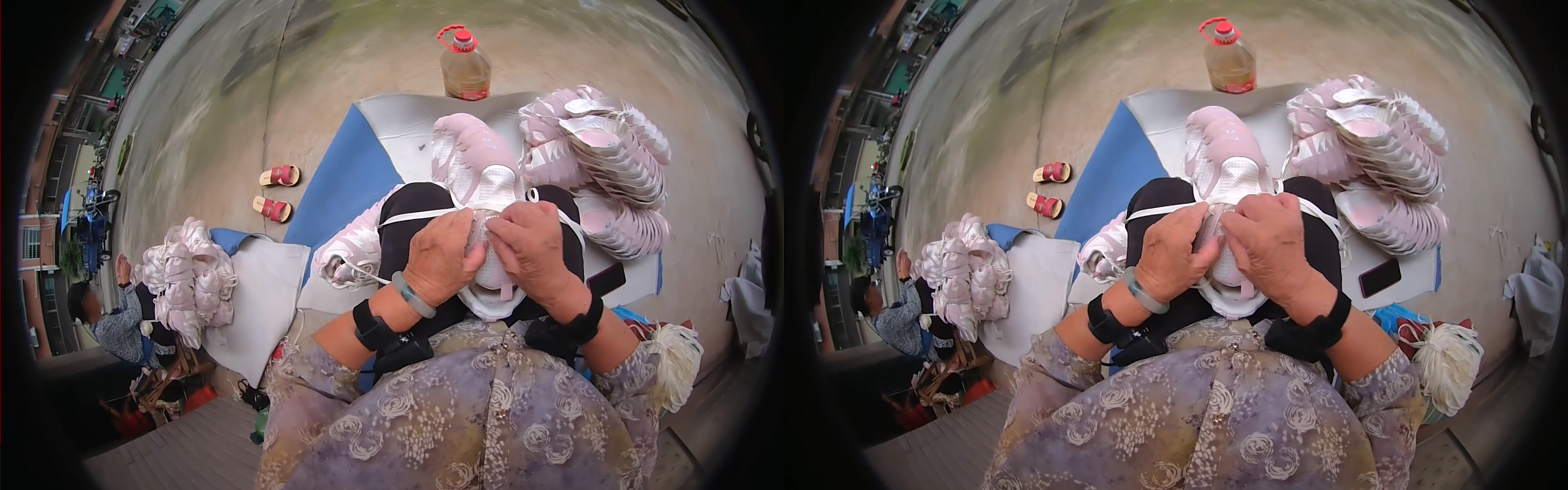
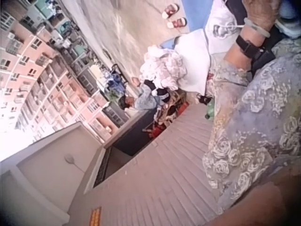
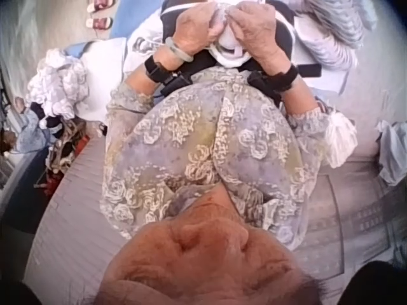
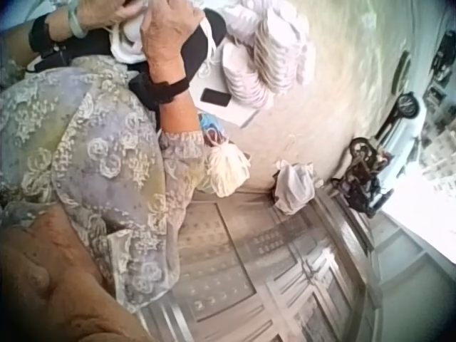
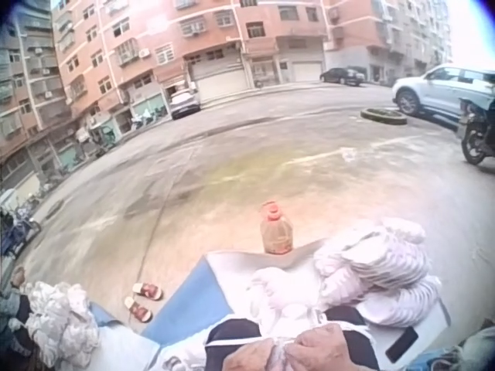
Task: The recorder laces a white and pink sneaker while sitting in a component storage area.
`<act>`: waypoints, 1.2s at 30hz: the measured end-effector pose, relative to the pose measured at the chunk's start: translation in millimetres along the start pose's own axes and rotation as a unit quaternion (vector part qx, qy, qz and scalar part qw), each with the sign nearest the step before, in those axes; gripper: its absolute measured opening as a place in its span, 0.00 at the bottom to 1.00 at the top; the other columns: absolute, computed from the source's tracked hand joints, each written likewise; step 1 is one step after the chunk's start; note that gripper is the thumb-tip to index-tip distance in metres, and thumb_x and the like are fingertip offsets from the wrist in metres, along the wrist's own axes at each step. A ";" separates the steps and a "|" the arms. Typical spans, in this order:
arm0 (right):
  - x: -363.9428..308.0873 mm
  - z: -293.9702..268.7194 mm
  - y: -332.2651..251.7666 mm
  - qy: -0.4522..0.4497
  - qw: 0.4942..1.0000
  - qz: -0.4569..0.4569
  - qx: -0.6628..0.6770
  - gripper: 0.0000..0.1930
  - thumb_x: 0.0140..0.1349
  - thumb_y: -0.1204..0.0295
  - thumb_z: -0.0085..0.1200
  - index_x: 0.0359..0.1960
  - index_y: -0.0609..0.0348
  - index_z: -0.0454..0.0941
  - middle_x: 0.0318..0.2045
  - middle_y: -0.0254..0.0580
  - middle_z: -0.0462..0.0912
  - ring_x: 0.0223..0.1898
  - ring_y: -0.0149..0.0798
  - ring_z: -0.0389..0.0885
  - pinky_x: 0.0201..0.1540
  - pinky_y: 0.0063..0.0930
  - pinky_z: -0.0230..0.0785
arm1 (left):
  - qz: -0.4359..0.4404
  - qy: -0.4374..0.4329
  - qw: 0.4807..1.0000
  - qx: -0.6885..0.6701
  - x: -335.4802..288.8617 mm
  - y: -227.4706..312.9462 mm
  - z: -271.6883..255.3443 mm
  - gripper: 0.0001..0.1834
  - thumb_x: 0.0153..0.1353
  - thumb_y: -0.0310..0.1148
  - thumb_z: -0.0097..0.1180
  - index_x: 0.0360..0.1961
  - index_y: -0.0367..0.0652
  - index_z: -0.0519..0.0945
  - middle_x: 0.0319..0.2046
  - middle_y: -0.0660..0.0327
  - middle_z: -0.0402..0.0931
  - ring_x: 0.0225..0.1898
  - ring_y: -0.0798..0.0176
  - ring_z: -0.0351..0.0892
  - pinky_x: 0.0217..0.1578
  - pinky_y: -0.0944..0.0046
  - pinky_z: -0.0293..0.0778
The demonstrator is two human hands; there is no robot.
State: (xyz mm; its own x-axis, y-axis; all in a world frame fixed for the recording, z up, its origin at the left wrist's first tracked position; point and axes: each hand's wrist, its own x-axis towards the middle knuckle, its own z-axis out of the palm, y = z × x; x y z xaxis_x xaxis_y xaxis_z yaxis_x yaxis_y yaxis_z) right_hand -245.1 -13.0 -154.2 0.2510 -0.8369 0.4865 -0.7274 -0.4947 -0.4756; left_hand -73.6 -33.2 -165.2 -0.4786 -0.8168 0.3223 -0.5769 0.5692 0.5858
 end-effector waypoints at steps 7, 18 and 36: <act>2.1 16.0 -2.4 -0.018 0.998 0.034 -0.042 0.04 0.47 0.72 0.55 0.26 0.53 0.73 0.23 0.35 0.71 0.29 0.39 0.71 0.37 0.36 0.57 | -0.047 -0.041 0.994 -0.091 3.6 -8.5 -1.8 0.14 0.51 0.26 0.53 0.41 0.35 0.76 0.29 0.49 0.76 0.30 0.50 0.78 0.31 0.62 0.73; -12.0 -17.5 -2.0 -0.038 0.994 -0.056 -0.090 0.04 0.42 0.75 0.52 0.20 0.53 0.70 0.20 0.35 0.67 0.26 0.38 0.70 0.36 0.37 0.56 | -0.026 -0.042 0.995 -0.082 5.9 -7.0 -1.1 0.13 0.51 0.26 0.54 0.40 0.38 0.76 0.26 0.53 0.74 0.28 0.52 0.76 0.30 0.61 0.72; -217.7 -100.3 75.8 -0.089 0.936 0.269 -0.207 0.10 0.52 0.77 0.52 0.38 0.61 0.74 0.35 0.46 0.75 0.39 0.49 0.73 0.47 0.40 0.60 | -0.024 -0.011 0.999 0.035 40.2 -34.1 -6.6 0.13 0.55 0.38 0.54 0.38 0.41 0.77 0.35 0.55 0.76 0.39 0.49 0.72 0.40 0.54 0.67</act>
State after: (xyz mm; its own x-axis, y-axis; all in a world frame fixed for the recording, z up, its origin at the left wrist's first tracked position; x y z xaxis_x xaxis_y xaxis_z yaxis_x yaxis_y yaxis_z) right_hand -418.9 155.3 -222.6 -0.1475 -0.9829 0.1103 -0.9549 0.1124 -0.2748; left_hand -68.8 -86.1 -167.3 -0.4635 -0.8416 0.2773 -0.6445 0.5350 0.5463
